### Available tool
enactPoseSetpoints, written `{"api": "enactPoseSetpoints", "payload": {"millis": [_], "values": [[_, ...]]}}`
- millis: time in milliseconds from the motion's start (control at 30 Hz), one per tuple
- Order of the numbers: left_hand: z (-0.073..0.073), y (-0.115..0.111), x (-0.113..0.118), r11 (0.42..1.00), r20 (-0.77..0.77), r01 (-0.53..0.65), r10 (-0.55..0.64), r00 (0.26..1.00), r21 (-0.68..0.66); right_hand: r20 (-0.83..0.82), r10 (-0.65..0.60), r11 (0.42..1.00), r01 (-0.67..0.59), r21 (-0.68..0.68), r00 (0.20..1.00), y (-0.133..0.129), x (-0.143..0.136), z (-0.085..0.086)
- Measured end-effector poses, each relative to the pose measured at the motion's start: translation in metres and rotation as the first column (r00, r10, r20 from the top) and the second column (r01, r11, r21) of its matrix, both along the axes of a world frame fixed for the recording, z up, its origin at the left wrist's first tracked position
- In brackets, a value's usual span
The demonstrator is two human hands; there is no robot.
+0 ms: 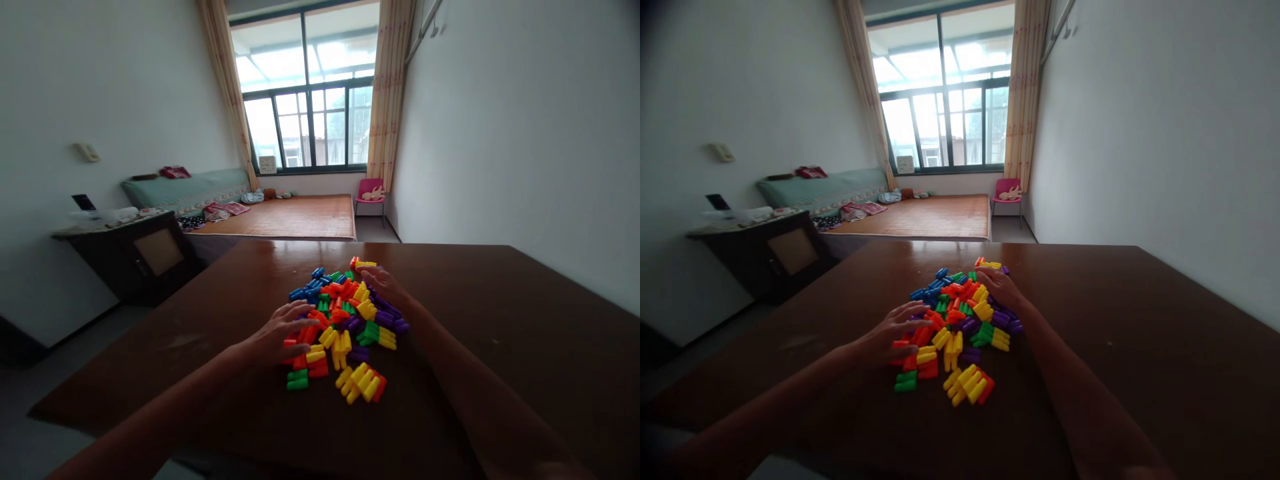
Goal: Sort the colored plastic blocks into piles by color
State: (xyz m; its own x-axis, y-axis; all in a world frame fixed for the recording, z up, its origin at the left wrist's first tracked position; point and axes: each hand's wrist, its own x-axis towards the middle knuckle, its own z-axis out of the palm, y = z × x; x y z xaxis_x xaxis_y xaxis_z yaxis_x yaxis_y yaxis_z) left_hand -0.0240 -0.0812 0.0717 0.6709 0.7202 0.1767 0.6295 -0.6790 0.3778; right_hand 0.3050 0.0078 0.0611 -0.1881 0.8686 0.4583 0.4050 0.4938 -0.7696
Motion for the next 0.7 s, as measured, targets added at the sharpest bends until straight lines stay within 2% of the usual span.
{"api": "enactPoseSetpoints", "payload": {"millis": [100, 200, 300, 400, 467, 533, 700], "values": [[-0.009, -0.028, -0.02, 0.999, -0.123, 0.015, -0.018, 0.992, -0.03, 0.202, 0.139, 0.987, -0.152, 0.049, 0.969, -0.026, -0.016, 0.016], [-0.014, -0.038, -0.026, 0.999, -0.158, 0.017, -0.022, 0.987, -0.033, 0.416, 0.312, 0.926, -0.372, 0.07, 0.854, -0.072, -0.029, 0.022], [-0.019, -0.037, -0.018, 0.999, -0.15, 0.036, -0.04, 0.988, -0.031, 0.58, 0.375, 0.86, -0.505, 0.073, 0.723, -0.123, -0.031, 0.012], [-0.024, -0.03, -0.002, 0.997, -0.121, 0.079, -0.08, 0.989, -0.017, 0.676, 0.329, 0.852, -0.516, 0.089, 0.659, -0.148, -0.026, -0.008], [-0.027, -0.024, 0.009, 0.995, -0.09, 0.094, -0.092, 0.992, 0.023, 0.701, 0.257, 0.876, -0.466, 0.121, 0.665, -0.147, -0.021, -0.021], [-0.031, -0.016, 0.019, 0.992, -0.058, 0.09, -0.085, 0.995, 0.09, 0.698, 0.187, 0.899, -0.406, 0.162, 0.692, -0.135, -0.018, -0.03], [-0.037, 0.013, 0.049, 0.964, 0.032, 0.065, -0.076, 0.997, 0.258, 0.646, 0.176, 0.894, -0.395, 0.211, 0.743, -0.088, -0.022, -0.031]]}}
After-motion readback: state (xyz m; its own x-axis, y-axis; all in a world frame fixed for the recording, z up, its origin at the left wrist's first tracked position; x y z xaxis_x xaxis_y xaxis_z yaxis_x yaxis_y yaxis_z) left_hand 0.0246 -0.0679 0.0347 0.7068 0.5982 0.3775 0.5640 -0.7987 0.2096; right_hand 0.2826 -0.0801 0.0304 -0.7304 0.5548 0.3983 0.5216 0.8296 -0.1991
